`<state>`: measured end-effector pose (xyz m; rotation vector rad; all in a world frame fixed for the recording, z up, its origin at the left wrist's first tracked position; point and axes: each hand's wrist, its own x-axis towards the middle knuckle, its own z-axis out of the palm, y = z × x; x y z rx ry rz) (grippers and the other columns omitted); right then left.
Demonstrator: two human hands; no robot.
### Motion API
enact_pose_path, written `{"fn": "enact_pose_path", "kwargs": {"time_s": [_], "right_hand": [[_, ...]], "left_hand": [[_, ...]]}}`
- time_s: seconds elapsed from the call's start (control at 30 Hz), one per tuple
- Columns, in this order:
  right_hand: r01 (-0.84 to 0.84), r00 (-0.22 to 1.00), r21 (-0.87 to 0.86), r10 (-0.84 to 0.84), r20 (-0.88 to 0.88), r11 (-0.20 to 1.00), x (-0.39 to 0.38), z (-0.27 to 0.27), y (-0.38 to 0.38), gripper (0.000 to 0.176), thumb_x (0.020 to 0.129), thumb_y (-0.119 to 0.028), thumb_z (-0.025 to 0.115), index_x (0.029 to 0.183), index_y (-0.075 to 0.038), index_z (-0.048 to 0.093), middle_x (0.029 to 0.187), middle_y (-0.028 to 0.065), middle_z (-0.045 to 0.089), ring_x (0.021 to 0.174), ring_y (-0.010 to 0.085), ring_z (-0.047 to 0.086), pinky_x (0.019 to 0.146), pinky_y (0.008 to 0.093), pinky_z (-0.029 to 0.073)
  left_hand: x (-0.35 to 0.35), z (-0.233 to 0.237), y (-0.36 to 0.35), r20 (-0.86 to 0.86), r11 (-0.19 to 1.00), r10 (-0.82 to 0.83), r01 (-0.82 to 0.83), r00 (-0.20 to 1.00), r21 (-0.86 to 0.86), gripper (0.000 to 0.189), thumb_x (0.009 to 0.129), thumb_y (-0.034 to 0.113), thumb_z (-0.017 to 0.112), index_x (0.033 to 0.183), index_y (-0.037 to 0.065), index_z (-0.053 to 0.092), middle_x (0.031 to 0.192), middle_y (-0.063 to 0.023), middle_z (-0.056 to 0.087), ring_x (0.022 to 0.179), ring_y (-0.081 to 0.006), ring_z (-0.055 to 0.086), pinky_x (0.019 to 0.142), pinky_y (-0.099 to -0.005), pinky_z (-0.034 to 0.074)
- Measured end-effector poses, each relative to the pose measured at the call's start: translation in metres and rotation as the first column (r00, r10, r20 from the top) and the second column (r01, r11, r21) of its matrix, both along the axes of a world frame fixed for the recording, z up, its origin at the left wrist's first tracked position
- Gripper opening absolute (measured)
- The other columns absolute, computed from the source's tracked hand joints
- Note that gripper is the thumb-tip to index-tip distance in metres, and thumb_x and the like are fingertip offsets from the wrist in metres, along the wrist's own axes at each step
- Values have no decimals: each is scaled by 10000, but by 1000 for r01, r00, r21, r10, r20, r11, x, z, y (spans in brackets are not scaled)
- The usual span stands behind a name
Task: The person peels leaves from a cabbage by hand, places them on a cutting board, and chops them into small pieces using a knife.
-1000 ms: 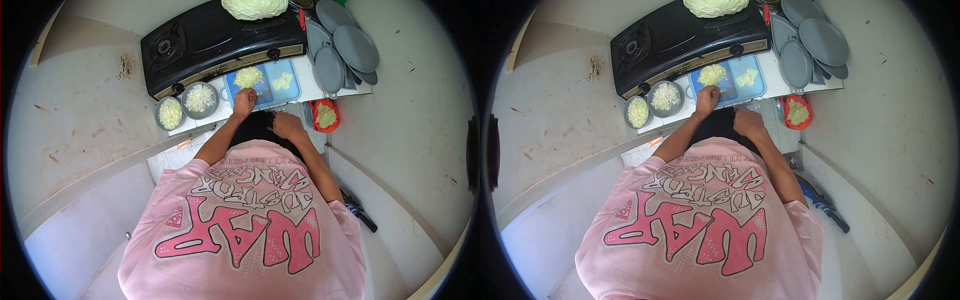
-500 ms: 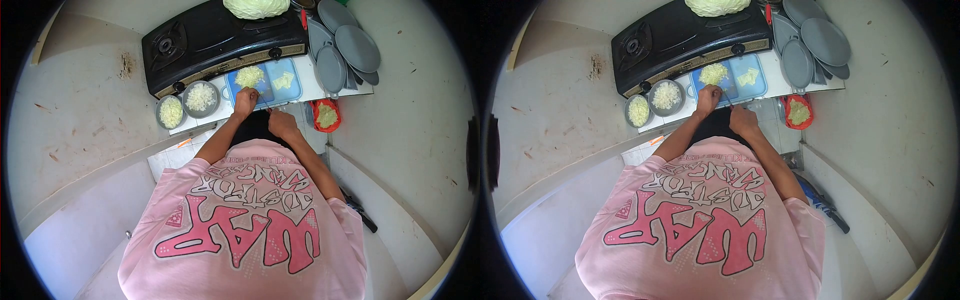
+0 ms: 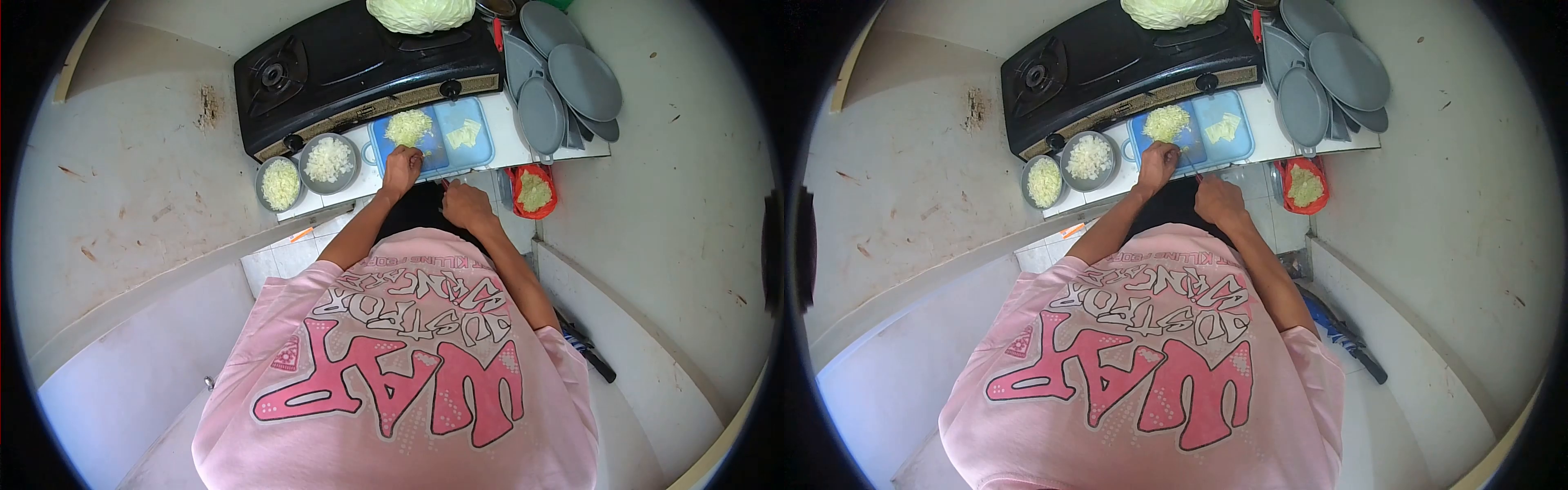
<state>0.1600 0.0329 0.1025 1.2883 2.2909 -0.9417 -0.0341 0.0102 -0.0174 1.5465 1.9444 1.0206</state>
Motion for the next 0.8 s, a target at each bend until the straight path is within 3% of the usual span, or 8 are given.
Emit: {"fn": "enact_pose_path", "kwargs": {"time_s": [0.1, 0.2, 0.27, 0.33, 0.53, 0.8], "right_hand": [[3, 1000, -21, -3, 0, 1000, -2, 0, -1, 329, 896, -146, 586, 1122, 87, 637, 1108, 268, 707, 1032, 408, 711, 897, 487, 561], [3, 999, 36, -2, -40, 999, -3, -41, -4, 380, 915, -239, 615, 1098, 93, 593, 978, 269, 728, 935, 424, 721, 835, 504, 566], [-2, 999, 37, 3, -34, 999, -2, -52, -3, 365, 919, -227, 601, 1096, 91, 593, 980, 271, 727, 937, 425, 721, 834, 505, 566], [-7, 999, 46, 9, -41, 999, -3, -45, -2, 360, 921, -228, 600, 1092, 89, 593, 978, 272, 727, 935, 425, 721, 830, 507, 566], [18, 998, 58, -15, -54, 998, 9, -35, -4, 407, 916, -282, 643, 1082, 86, 593, 954, 265, 728, 920, 424, 721, 819, 508, 567], [13, 997, 75, -7, -81, 997, 12, -31, -3, 396, 929, -288, 630, 1062, 82, 591, 914, 270, 725, 891, 429, 721, 799, 512, 572]], "left_hand": [[2, 2, 0, -5, 1000, 12, -12, 1000, -2, 116, 838, 23, 666, 904, 5, 760, 812, -198, 669, 734, -323, 672, 712, -401, 552], [3, 3, 1, -10, 1000, 20, -20, 1000, -21, 115, 834, 21, 665, 900, -4, 756, 812, -198, 682, 728, -322, 674, 710, -400, 556], [2, 3, 2, -15, 1000, 17, -17, 1000, -6, 111, 832, 16, 667, 897, -8, 754, 810, -194, 691, 721, -314, 678, 705, -395, 559], [0, 0, 2, -19, 999, 12, -11, 1000, 40, 105, 831, 14, 671, 894, -9, 752, 809, -189, 701, 714, -300, 684, 698, -385, 562], [1, -2, 4, 82, 994, 97, -93, 992, -49, 86, 841, 35, 697, 894, -6, 751, 810, -185, 713, 715, -266, 699, 684, -357, 559], [1, -2, 5, 36, 997, 73, -72, 997, -39, 85, 831, 50, 709, 878, -1, 758, 795, -194, 705, 712, -285, 696, 695, -367, 562]]}}
